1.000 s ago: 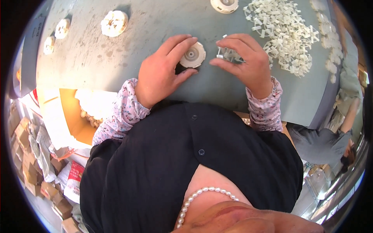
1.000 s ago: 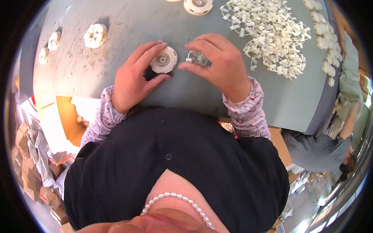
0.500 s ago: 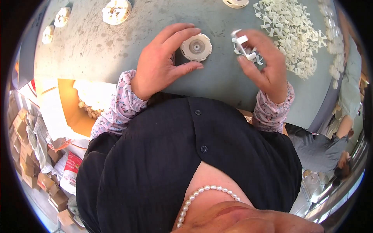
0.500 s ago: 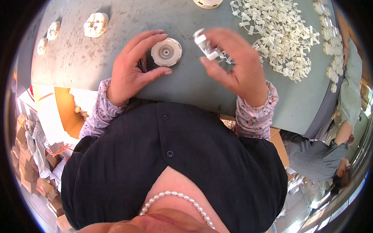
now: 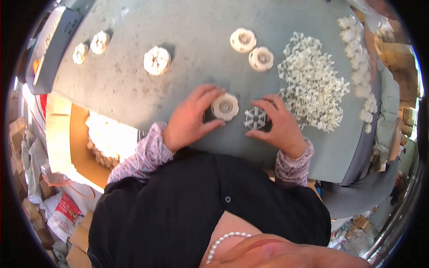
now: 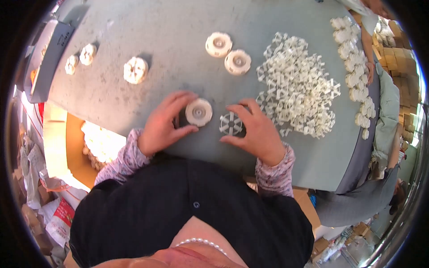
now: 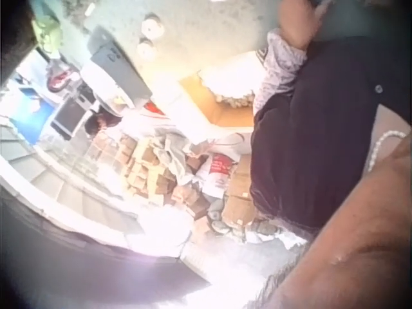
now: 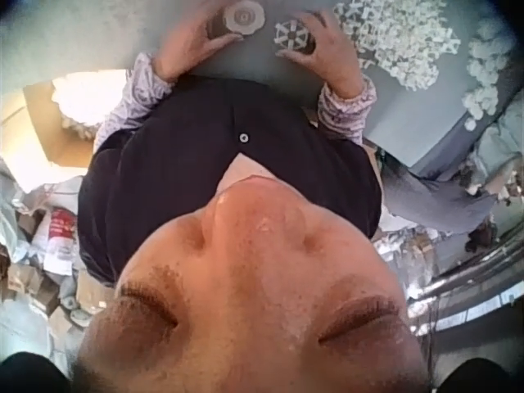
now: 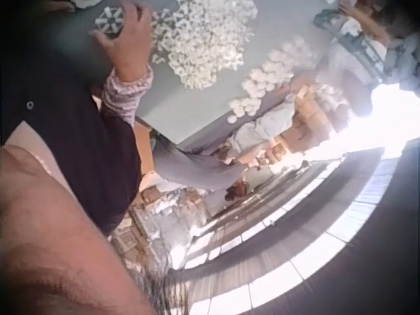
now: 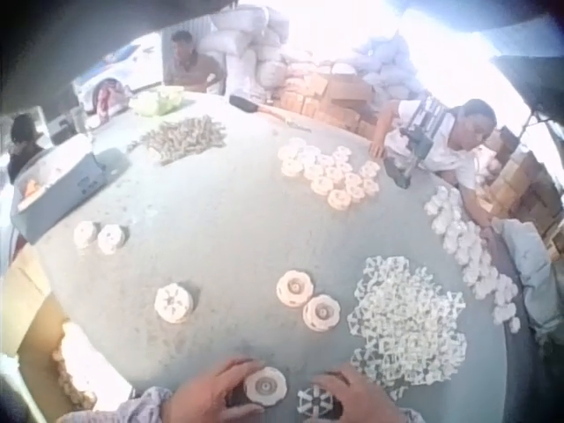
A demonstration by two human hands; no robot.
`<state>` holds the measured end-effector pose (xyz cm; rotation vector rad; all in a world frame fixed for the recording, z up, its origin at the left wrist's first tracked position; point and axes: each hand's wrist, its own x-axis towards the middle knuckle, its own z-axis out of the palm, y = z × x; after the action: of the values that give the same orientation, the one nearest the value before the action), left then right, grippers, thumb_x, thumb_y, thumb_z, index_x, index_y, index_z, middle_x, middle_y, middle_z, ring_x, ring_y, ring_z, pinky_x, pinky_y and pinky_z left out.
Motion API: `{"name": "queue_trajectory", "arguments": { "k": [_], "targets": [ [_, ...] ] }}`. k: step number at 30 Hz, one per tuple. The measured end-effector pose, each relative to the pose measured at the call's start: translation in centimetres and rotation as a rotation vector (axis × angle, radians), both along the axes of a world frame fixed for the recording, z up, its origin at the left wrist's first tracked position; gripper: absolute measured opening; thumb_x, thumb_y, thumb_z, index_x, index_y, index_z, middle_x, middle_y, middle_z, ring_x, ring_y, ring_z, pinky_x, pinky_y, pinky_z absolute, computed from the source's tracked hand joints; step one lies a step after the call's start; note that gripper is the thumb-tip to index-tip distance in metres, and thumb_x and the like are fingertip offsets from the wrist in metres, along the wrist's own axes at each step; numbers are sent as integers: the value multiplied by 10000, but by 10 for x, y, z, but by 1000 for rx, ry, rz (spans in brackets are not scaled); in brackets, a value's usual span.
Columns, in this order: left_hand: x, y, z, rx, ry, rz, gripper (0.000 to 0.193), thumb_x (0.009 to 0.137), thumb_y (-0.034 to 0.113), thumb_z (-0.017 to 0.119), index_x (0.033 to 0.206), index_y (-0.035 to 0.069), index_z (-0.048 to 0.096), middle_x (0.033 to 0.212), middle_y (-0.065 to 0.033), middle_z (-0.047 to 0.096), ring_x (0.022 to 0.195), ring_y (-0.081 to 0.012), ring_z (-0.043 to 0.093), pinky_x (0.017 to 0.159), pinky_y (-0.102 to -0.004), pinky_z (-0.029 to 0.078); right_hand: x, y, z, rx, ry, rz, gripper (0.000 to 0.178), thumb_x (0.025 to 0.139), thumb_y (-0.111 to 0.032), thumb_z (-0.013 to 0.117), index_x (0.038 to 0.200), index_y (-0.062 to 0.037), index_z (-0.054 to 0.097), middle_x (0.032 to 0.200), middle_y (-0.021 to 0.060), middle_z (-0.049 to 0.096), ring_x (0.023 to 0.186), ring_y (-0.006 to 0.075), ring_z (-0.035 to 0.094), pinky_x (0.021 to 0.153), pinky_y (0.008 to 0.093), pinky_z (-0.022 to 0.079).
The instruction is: The person assembles white plastic circular housings by hand, inserting internal gears and metal springs into them at a work table.
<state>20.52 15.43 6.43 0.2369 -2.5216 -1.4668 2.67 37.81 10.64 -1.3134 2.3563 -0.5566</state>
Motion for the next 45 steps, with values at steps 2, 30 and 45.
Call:
{"name": "queue_trajectory", "arguments": {
  "k": [2, 30, 45],
  "targets": [
    [2, -3, 4, -1, -4, 33, 664, 795, 189, 874, 1389, 71, 600, 1360, -142, 589, 1038, -349, 682, 878, -383, 574, -5, 2, 0, -36, -133, 105, 591, 759, -186, 877, 1289, -66, 645, 1240, 148, 605, 1000, 346, 686, 806, 392, 590],
    [-4, 2, 3, -136, -5, -1, 591, 843, 117, 790, 1408, 105, 615, 1342, -116, 647, 988, -314, 716, 818, -382, 592, 19, -33, -22, -253, 63, 278, 829, 746, -326, 873, 1489, -146, 551, 1513, 71, 570, 1477, 294, 449, 1255, 490, 293],
    [-151, 11, -20, -421, 154, 8, 578, 889, 196, 765, 1423, 121, 557, 1450, -72, 575, 1072, -337, 702, 847, -444, 602, -36, 7, -7, -423, 180, -115, 331, 834, -36, 751, 1163, -74, 755, 968, 89, 743, 882, 260, 699, 849, 361, 552]
  ]
}}
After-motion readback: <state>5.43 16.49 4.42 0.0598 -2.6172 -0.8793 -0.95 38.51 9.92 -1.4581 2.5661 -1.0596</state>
